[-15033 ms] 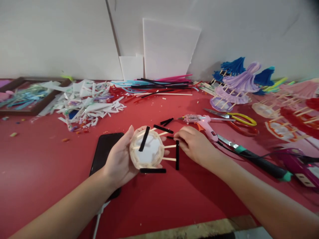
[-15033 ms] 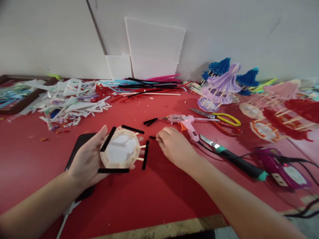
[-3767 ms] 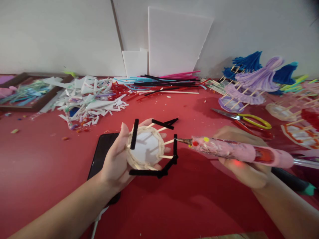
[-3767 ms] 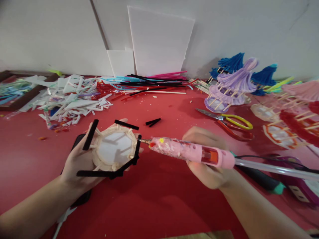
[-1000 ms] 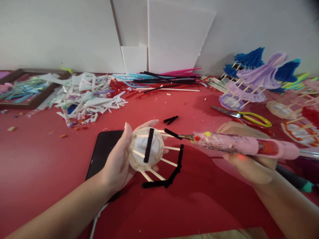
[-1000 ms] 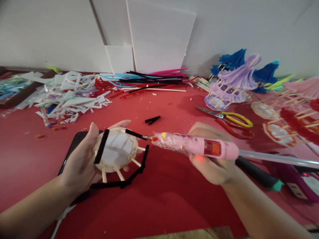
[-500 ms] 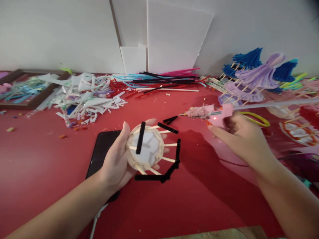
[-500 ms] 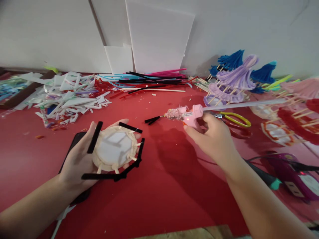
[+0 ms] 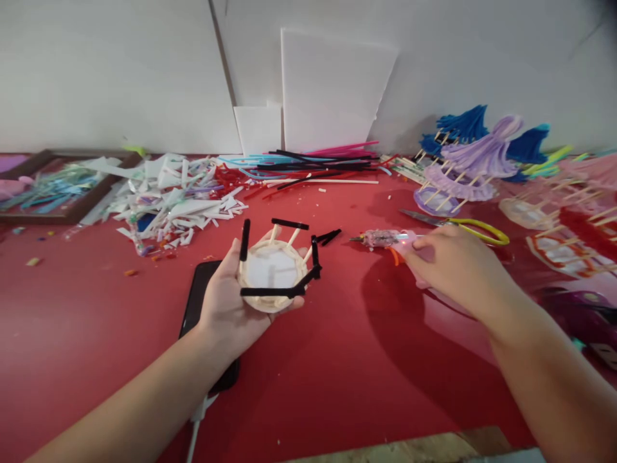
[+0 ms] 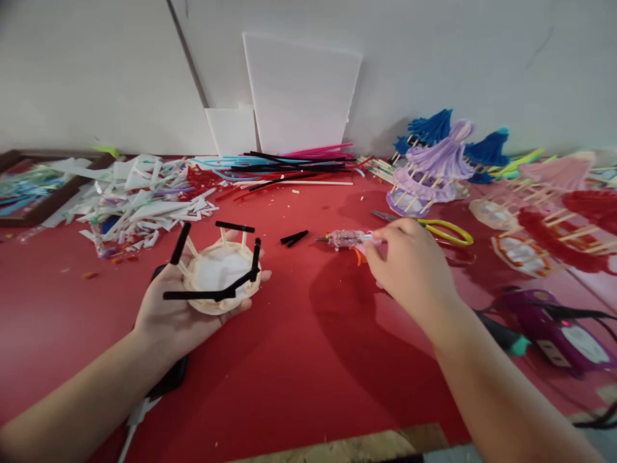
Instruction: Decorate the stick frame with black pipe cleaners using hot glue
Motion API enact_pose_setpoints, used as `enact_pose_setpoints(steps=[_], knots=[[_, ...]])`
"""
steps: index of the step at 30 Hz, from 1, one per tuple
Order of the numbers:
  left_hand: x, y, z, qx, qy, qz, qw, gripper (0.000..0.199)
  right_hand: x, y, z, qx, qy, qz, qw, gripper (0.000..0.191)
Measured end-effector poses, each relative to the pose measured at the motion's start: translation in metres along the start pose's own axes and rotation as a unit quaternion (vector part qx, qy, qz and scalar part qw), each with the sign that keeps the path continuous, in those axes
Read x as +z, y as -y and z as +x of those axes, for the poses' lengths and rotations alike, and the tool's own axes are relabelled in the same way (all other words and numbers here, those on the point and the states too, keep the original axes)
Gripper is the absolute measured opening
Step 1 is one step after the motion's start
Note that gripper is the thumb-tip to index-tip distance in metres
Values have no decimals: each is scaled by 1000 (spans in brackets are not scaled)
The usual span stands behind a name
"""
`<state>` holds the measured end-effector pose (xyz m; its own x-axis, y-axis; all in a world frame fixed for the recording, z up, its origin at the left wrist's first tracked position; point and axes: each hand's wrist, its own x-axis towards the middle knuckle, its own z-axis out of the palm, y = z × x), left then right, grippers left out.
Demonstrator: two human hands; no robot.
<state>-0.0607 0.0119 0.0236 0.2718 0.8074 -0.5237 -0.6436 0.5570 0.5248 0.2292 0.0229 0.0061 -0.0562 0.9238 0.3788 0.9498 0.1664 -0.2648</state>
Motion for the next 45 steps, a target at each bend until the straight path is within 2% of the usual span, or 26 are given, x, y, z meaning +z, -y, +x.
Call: enact_pose_setpoints(steps=[2,4,6,9,10,12,15,17,21,24,26,27,29,32,34,36,40,45], knots=[[2,0,0,4,-5,-1,1000,55,-5,17,4,-63,-83,4,995,18],[4,0,0,6,7,0,1000,56,-7,35,14,-149,-109,16,983,20],[5,0,0,11,27,-1,1000,56,-4,50,27,-208,-46,2,977,23],[6,1,-2,24,50,3,998,56,9,67,49,-249,137,-83,955,26],[5,1,-2,26,58,5,998,56,14,71,55,-255,166,-93,948,24],[4,1,-2,27,65,8,997,55,24,78,63,-262,196,-99,940,21],[5,1,-2,31,29,10,999,53,34,85,66,-265,207,-86,938,20],[7,0,-3,32,5,16,999,54,39,87,66,-259,209,-67,941,19],[12,0,-6,22,5,9,1000,52,45,82,66,-221,194,5,956,16],[12,2,-5,31,5,-20,999,50,39,71,63,-183,163,68,967,19],[9,4,-2,41,22,-21,999,49,28,63,58,-118,144,154,970,22],[7,4,-1,40,37,-11,998,48,22,59,53,-71,142,216,964,24],[2,5,-1,34,70,17,997,48,9,56,41,20,145,339,929,27],[1,6,-3,6,101,43,994,47,-6,56,21,76,133,437,886,21],[3,7,-6,-20,103,51,993,45,-10,58,10,90,125,477,865,19],[7,8,-8,-38,93,54,993,42,-11,60,3,80,115,493,859,20],[10,10,-8,-27,81,65,994,34,-10,60,-2,36,90,471,877,21],[5,12,-6,-26,72,112,991,34,-9,60,-6,47,105,435,893,20]])
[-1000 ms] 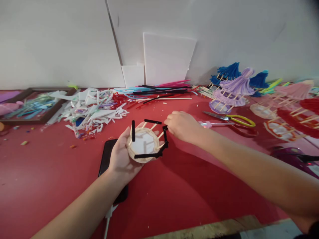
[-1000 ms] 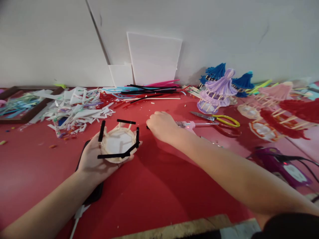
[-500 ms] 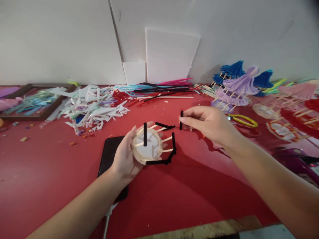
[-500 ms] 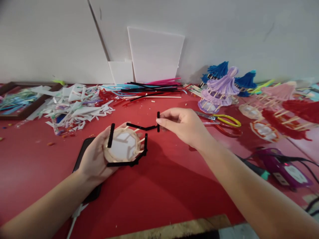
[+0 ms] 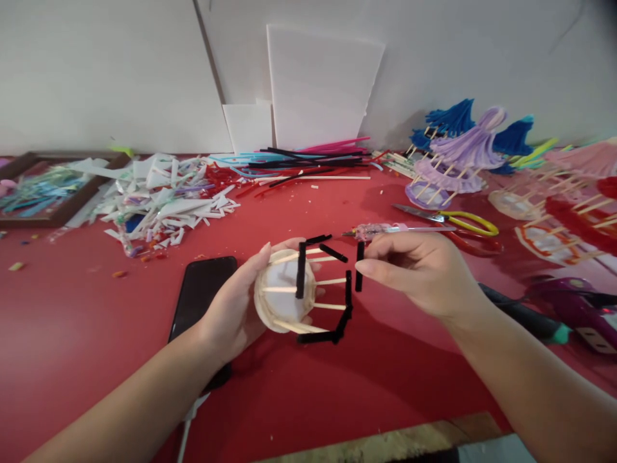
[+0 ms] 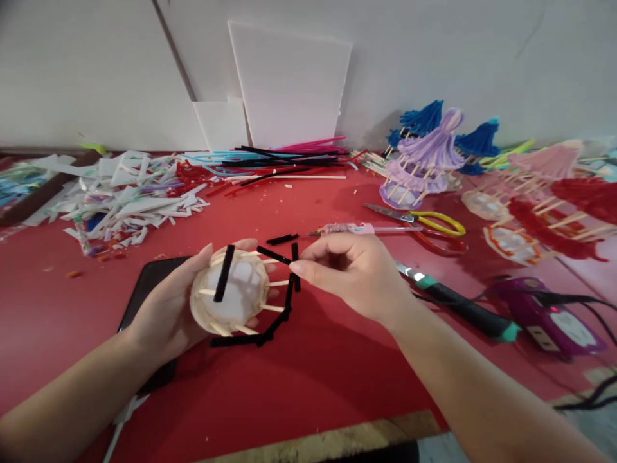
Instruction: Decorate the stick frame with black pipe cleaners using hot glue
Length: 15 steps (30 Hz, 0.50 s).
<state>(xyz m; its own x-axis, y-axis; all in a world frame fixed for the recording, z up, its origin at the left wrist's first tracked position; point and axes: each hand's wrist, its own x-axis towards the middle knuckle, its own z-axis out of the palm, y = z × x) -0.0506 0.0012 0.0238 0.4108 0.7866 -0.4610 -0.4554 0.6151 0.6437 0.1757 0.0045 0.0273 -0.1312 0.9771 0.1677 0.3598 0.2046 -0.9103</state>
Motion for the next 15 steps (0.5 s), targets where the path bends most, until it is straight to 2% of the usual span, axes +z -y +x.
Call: enact_pose_setpoints(steps=[5,15], knots=[[-2,2,1,-4,22,26,999,36,2,-1,-3,0,12,-28,1000,19],[-4,1,2,-16,27,25,999,39,4,0,-7,-31,19,-39,999,18]])
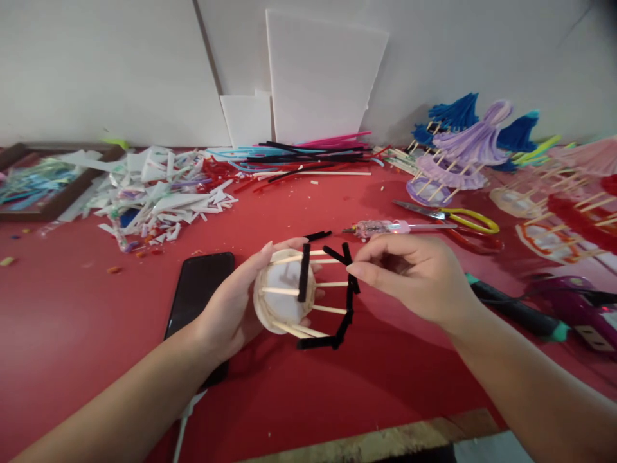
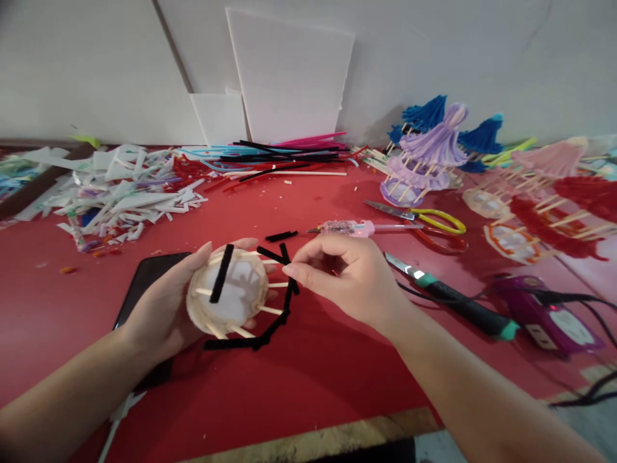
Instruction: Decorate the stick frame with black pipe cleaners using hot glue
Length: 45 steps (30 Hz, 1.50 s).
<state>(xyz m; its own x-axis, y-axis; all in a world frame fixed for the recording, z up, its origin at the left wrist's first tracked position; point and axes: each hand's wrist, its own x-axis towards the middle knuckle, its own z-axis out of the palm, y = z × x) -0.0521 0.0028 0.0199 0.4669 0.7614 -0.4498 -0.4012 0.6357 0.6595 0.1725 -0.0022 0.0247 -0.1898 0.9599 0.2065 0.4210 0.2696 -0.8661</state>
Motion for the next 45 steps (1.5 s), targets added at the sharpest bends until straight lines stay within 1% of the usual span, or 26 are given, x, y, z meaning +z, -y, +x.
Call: enact_pose_setpoints(steps=[3,4,6,8,9,11,13,17,20,25,28,32,40,42,43,45], knots=[[0,0,0,1,15,-14,1000,37,-2,-5,0,-41,-5,37,998,10],[-1,0,0,0,25,-19,1000,39,-3,-7,1,-66,0,55,996,15],[-4,0,1,-9,50,-29,998,44,-7,-11,2,-115,30,79,990,41],[-7,1,1,-17,76,-45,996,48,-10,-14,3,-138,72,73,985,65],[-9,1,1,-18,87,-55,995,50,-11,-15,3,-142,89,62,984,73],[-13,1,2,-19,110,-72,991,52,-12,-16,3,-144,107,40,983,80],[-16,1,3,-24,127,-82,988,53,-11,-17,2,-148,110,29,982,81],[-17,2,4,-44,145,-87,985,56,-8,-18,1,-153,111,35,981,74],[-15,1,3,-51,137,-83,986,54,-7,-20,0,-151,114,39,981,70],[-12,1,1,-45,121,-79,988,53,-7,-21,1,-148,113,41,982,76],[-12,0,1,-43,121,-78,989,53,-7,-18,2,-166,118,35,978,73],[-12,1,2,-51,134,-83,986,56,-8,-14,4,-188,116,12,975,68],[-18,4,3,-53,177,-108,977,61,-8,-14,4,-193,116,-7,974,64],[-18,4,3,-53,184,-111,975,61,-8,-15,4,-178,120,10,977,64],[-18,3,3,-52,182,-110,976,59,-7,-15,3,-165,125,36,978,65],[-17,2,3,-53,177,-103,977,55,-6,-16,2,-127,123,120,977,61]])
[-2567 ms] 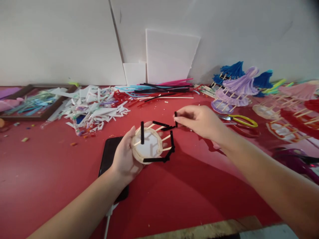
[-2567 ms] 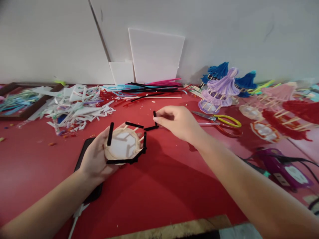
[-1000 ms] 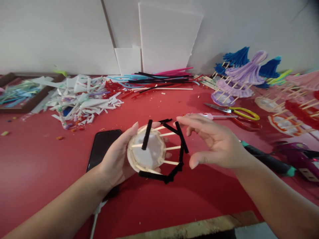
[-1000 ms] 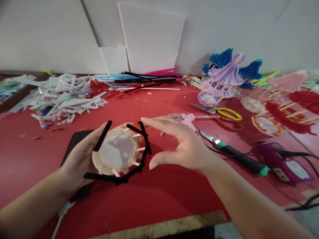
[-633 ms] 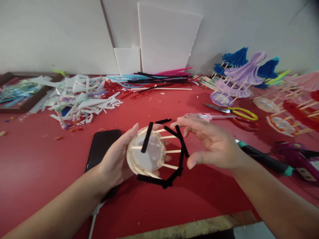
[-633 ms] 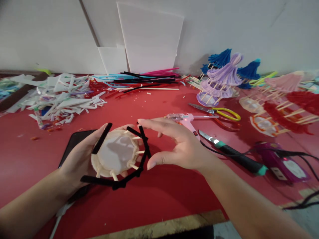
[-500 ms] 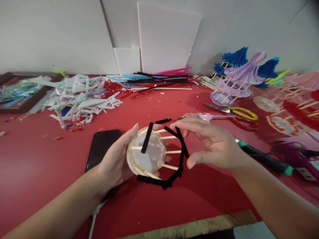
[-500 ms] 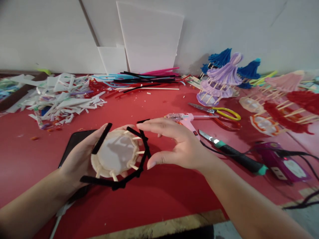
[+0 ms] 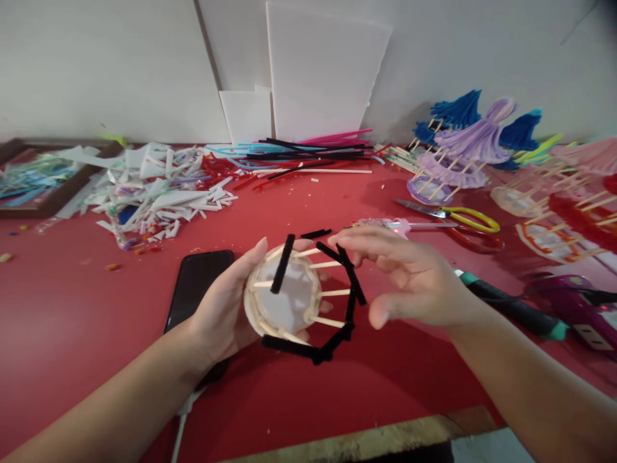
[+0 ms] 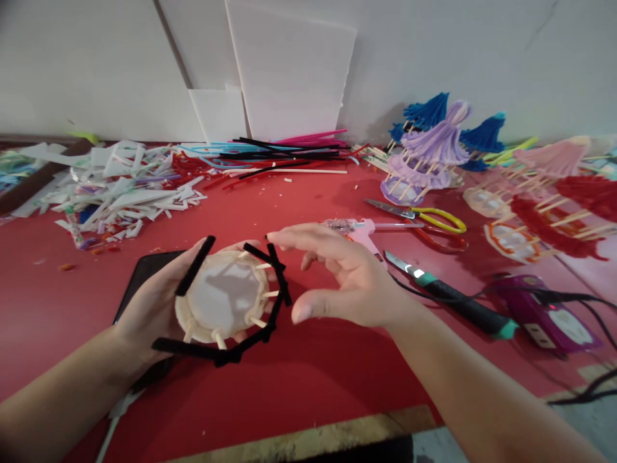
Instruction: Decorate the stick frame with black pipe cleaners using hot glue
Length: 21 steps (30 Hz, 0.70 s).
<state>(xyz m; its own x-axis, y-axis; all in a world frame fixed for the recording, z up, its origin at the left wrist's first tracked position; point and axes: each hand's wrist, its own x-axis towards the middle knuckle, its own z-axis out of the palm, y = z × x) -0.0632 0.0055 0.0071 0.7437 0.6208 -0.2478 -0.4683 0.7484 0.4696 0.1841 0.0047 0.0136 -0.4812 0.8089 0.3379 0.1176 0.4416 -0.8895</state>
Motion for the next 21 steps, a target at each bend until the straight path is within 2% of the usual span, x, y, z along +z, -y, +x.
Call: enact_pose_setpoints(steps=[3,5,7,15,21], knots=[[3,-1,-1,-4,-14,11,1000,53,3,0,0,46,-63,113,991,40],[4,0,-1,-4,-25,16,1000,52,6,2,2,74,-89,122,986,25],[6,0,0,-2,-41,23,999,51,9,4,3,92,-86,120,985,16],[10,0,1,4,-84,46,995,47,17,5,4,133,-89,135,978,8],[10,1,0,5,-67,48,997,46,17,6,5,112,-89,103,984,4]])
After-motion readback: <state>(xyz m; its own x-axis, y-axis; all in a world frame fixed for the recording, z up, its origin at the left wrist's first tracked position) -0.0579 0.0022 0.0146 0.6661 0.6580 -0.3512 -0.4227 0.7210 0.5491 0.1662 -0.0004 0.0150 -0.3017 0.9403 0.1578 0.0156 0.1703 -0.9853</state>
